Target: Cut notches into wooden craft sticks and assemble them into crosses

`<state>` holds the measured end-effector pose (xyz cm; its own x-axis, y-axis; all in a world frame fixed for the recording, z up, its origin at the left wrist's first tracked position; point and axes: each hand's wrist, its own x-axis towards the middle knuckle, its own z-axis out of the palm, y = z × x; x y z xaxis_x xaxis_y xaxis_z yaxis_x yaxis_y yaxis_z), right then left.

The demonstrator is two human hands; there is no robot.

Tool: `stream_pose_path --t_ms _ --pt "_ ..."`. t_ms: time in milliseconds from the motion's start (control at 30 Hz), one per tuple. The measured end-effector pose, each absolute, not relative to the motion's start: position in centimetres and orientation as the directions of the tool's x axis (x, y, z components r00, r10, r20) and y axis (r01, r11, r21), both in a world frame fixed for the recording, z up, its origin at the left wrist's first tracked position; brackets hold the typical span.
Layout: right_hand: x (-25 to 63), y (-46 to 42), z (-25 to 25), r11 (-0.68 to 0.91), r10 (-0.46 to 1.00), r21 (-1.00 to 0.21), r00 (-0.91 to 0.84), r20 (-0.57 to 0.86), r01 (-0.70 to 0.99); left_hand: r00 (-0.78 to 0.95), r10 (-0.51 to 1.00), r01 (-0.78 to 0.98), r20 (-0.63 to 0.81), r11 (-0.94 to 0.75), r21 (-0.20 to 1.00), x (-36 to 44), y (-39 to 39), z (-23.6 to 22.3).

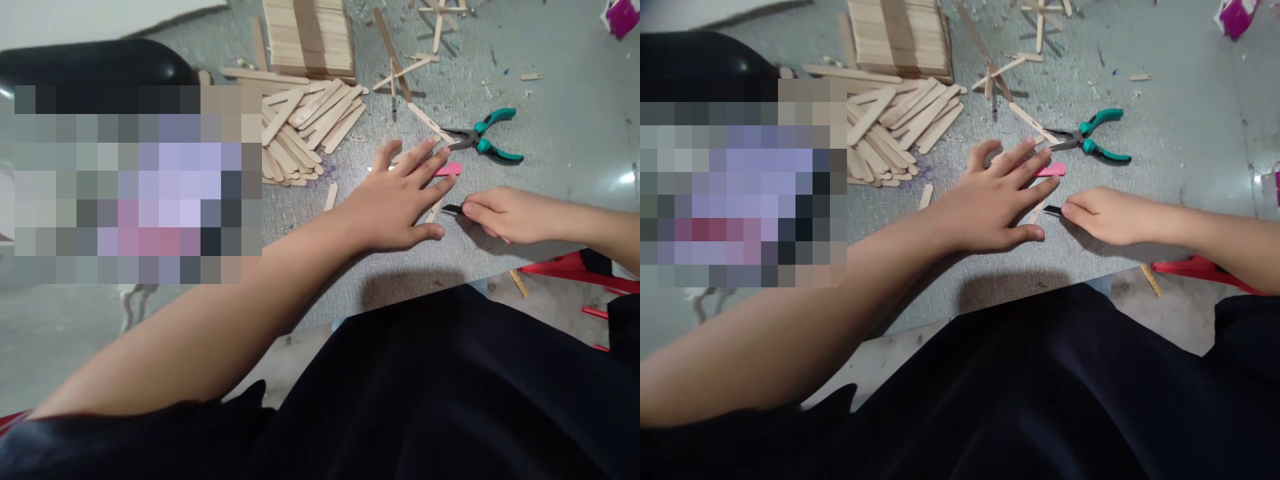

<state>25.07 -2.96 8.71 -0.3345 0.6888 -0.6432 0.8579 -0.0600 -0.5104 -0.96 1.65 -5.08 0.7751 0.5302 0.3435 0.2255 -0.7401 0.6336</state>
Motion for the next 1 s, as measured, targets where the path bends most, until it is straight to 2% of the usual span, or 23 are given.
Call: stream_pose_path --t_ms 167,367,600,700,900,1000 --pt "24.1 -2.6 9.0 -0.049 0.685 -0.432 -0.285 -0.671 0.901 0.738 0.565 0.198 0.368 -0.704 0.682 -0.8 1.4 -4.8" --pt "23.3 -2.5 9.6 -0.030 0.678 -0.360 -0.246 -0.693 0.932 0.795 0.502 0.209 0.341 -0.754 0.623 -1.0 1.2 -4.1" --pt "22.4 -2.4 10.2 -0.003 0.694 -0.239 -0.170 -0.700 0.971 0.794 0.514 0.229 0.324 -0.748 0.623 -0.8 1.2 -4.2" --pt "22.1 -2.2 10.5 0.076 0.682 -0.160 -0.169 -0.712 0.984 0.801 0.526 0.271 0.285 -0.744 0.611 -0.9 1.1 -3.3" --pt "21.2 -1.4 11.2 0.305 0.640 0.023 -0.187 -0.745 0.952 0.862 0.499 0.393 0.095 -0.774 0.496 -1.2 1.3 -0.8" --pt "20.2 -1.1 11.7 0.376 0.604 0.075 -0.183 -0.776 0.923 0.861 0.499 0.402 0.098 -0.786 0.470 -1.0 1.4 -0.5"
